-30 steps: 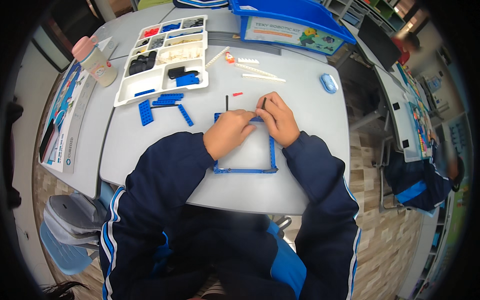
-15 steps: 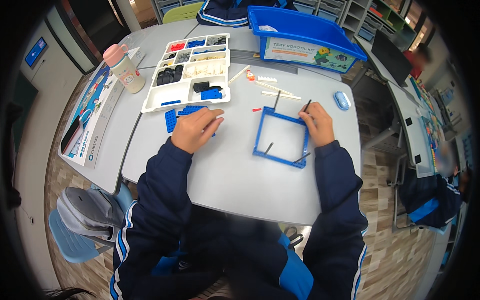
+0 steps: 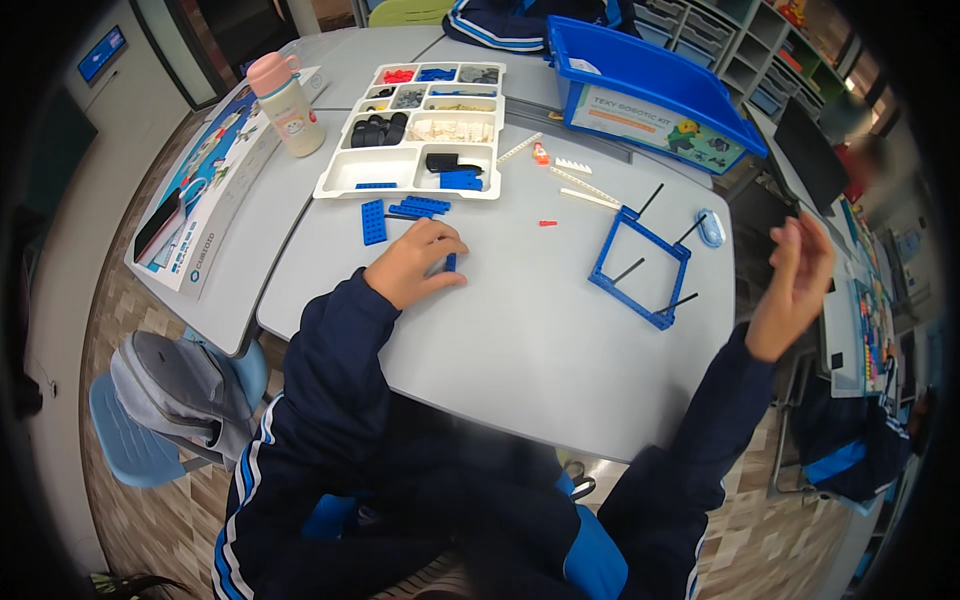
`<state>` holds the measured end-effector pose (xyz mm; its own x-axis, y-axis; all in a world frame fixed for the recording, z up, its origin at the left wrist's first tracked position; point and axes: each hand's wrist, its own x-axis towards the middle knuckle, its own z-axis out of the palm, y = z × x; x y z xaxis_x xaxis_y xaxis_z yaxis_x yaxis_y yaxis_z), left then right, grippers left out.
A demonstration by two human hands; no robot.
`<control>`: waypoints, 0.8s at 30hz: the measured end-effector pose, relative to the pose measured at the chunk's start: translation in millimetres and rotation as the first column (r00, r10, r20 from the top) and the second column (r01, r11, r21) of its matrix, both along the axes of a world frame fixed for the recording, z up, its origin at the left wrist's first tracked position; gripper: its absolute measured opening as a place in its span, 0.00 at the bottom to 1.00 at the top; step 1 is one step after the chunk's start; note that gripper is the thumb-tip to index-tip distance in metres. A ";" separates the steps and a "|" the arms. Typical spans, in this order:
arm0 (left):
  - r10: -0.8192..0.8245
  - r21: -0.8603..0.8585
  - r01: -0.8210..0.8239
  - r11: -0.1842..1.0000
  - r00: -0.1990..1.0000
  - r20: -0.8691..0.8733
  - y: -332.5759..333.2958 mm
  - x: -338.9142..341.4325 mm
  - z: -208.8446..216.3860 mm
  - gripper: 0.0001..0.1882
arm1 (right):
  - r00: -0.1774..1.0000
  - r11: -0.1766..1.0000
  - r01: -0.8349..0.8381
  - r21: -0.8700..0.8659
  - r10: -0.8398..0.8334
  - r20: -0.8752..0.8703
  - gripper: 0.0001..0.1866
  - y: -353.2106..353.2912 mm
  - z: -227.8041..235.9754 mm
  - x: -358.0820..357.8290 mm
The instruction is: The person assembles a blue plastic frame using rods and connectors. They insert black rods into the frame, then attach white and red pieces to form a small subassembly. The work is performed at a table with a parts tray and a blue bin nearby.
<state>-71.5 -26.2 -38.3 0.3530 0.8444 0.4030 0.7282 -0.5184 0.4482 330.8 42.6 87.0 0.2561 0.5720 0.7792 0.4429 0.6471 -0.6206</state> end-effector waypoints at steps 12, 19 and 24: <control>0.364 0.225 -0.374 0.900 0.927 0.087 -37.2 -1.9 -9.5 0.16 | 0.465 0.982 0.060 -0.179 0.131 0.876 0.11 7.4 -94.5 -172.0; 0.402 0.108 -0.403 0.909 0.915 0.036 -27.6 16.2 -28.7 0.12 | 0.297 0.905 0.421 0.053 -0.193 0.935 0.08 73.4 -152.8 -180.0; 0.399 0.120 -0.408 0.905 0.912 0.094 -28.8 9.1 -33.8 0.09 | 0.302 0.918 0.385 0.092 -0.219 0.928 0.08 73.3 -154.7 -179.0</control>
<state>-62.3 -55.1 -72.0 -0.0375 0.8453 0.5330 0.8590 -0.2453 0.4494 151.8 115.9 -67.7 -0.3823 0.7256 0.5721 0.9240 0.2929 0.2460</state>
